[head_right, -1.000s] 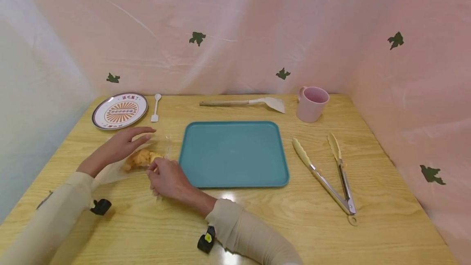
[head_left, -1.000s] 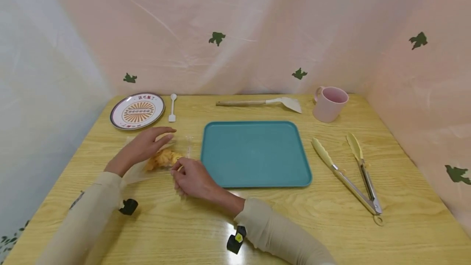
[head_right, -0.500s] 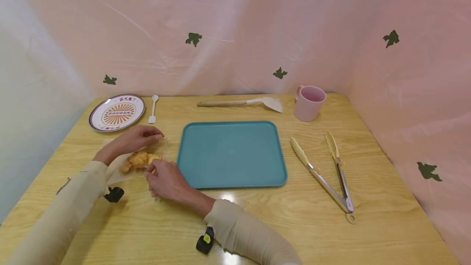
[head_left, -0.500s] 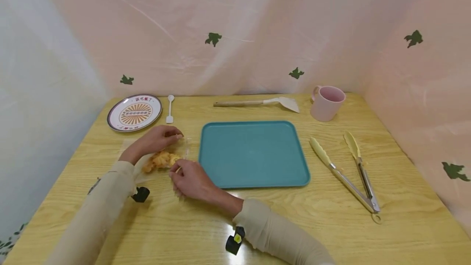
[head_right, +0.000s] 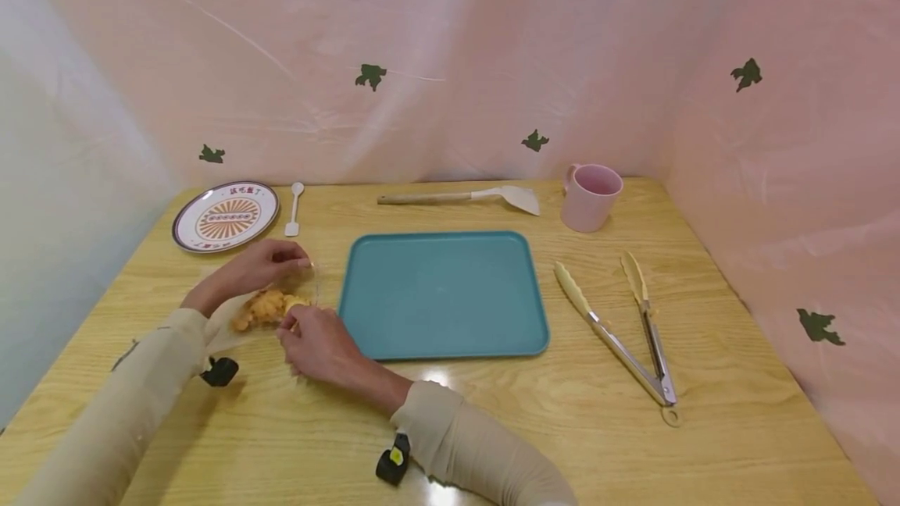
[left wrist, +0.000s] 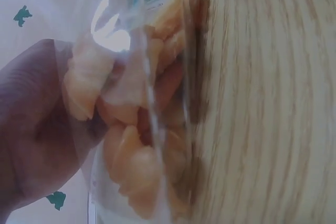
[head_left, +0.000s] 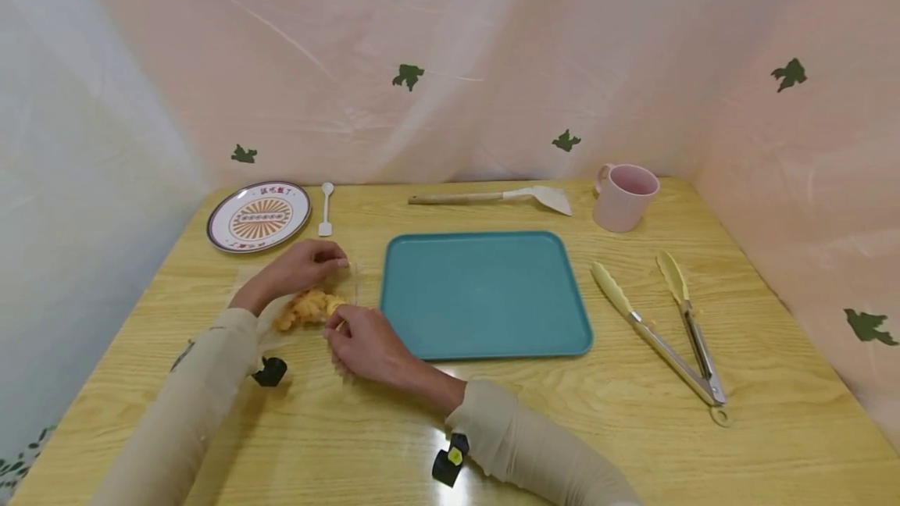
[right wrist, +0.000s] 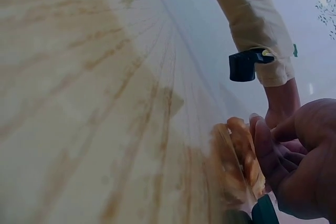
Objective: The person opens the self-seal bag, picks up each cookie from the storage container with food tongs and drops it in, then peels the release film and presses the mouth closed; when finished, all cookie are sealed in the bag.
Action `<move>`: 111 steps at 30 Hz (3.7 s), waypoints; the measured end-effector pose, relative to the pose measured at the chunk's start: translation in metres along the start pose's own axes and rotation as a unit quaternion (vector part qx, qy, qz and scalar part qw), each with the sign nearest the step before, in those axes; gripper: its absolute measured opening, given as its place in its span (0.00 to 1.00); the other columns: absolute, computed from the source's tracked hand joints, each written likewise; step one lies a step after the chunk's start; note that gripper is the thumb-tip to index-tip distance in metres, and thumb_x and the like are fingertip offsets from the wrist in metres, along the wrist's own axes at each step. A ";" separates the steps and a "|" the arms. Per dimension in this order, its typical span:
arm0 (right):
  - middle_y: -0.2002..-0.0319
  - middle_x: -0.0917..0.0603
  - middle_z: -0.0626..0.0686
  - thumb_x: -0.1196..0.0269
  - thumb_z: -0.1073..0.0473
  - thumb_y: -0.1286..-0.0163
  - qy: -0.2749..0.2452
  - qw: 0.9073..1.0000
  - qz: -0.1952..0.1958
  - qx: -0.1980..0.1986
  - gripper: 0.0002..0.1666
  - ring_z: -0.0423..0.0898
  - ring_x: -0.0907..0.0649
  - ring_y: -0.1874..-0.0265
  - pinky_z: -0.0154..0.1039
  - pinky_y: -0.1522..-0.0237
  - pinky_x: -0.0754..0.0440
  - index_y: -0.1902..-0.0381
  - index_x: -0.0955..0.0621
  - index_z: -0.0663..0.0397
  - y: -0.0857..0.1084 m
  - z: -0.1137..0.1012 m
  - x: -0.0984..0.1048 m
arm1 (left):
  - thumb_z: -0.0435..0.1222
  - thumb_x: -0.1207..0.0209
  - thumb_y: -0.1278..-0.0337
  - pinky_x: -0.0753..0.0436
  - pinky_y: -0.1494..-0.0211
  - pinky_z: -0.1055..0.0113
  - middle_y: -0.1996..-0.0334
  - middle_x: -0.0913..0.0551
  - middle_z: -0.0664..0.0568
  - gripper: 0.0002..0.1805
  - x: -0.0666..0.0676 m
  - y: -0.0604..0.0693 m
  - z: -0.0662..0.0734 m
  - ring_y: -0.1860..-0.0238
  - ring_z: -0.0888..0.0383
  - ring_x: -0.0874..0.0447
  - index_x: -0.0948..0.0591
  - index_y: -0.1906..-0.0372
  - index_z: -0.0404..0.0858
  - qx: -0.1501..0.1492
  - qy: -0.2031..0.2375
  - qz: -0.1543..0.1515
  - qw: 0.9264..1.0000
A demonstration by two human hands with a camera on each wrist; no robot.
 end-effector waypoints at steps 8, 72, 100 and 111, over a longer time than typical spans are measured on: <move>0.78 0.21 0.40 0.39 0.62 0.23 0.135 0.988 0.041 0.060 0.07 0.31 0.25 0.79 0.25 0.75 0.27 0.62 0.15 0.54 -0.002 -0.005 0.006 | 0.38 0.46 0.20 0.22 0.55 0.60 0.58 0.15 0.43 0.13 0.010 0.014 -0.003 0.59 0.52 0.21 0.16 0.51 0.31 0.001 0.030 0.042 0.999; 0.59 0.10 0.55 0.40 0.71 0.24 0.145 0.933 0.109 0.312 0.02 0.42 0.12 0.62 0.32 0.59 0.18 0.56 0.21 0.65 0.074 -0.076 0.249 | 0.27 0.45 0.23 0.23 0.54 0.67 0.61 0.17 0.53 0.08 0.014 0.027 0.162 0.58 0.58 0.19 0.23 0.56 0.21 -0.321 0.227 0.314 0.864; 0.54 0.13 0.54 0.35 0.74 0.30 0.170 0.934 0.137 0.282 0.08 0.45 0.15 0.59 0.37 0.56 0.18 0.55 0.18 0.62 0.080 -0.065 0.251 | 0.23 0.43 0.28 0.13 0.60 0.65 0.69 0.14 0.49 0.07 0.002 0.029 0.188 0.67 0.60 0.13 0.20 0.57 0.19 -0.326 0.250 0.345 0.844; 0.55 0.17 0.59 0.30 0.64 0.31 0.371 0.824 0.178 0.389 0.08 0.58 0.20 0.52 0.50 0.49 0.21 0.59 0.18 0.62 0.068 -0.102 0.208 | 0.18 0.42 0.33 0.13 0.60 0.66 0.71 0.16 0.38 0.03 -0.007 0.026 0.190 0.67 0.61 0.13 0.19 0.58 0.20 -0.312 0.238 0.364 0.844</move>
Point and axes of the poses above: each hand's wrist, its own y-axis away from the middle knuckle, its own x-axis out of the back of the hand, z = x × y, the point moved 3 cm from there along -y, towards the middle knuckle
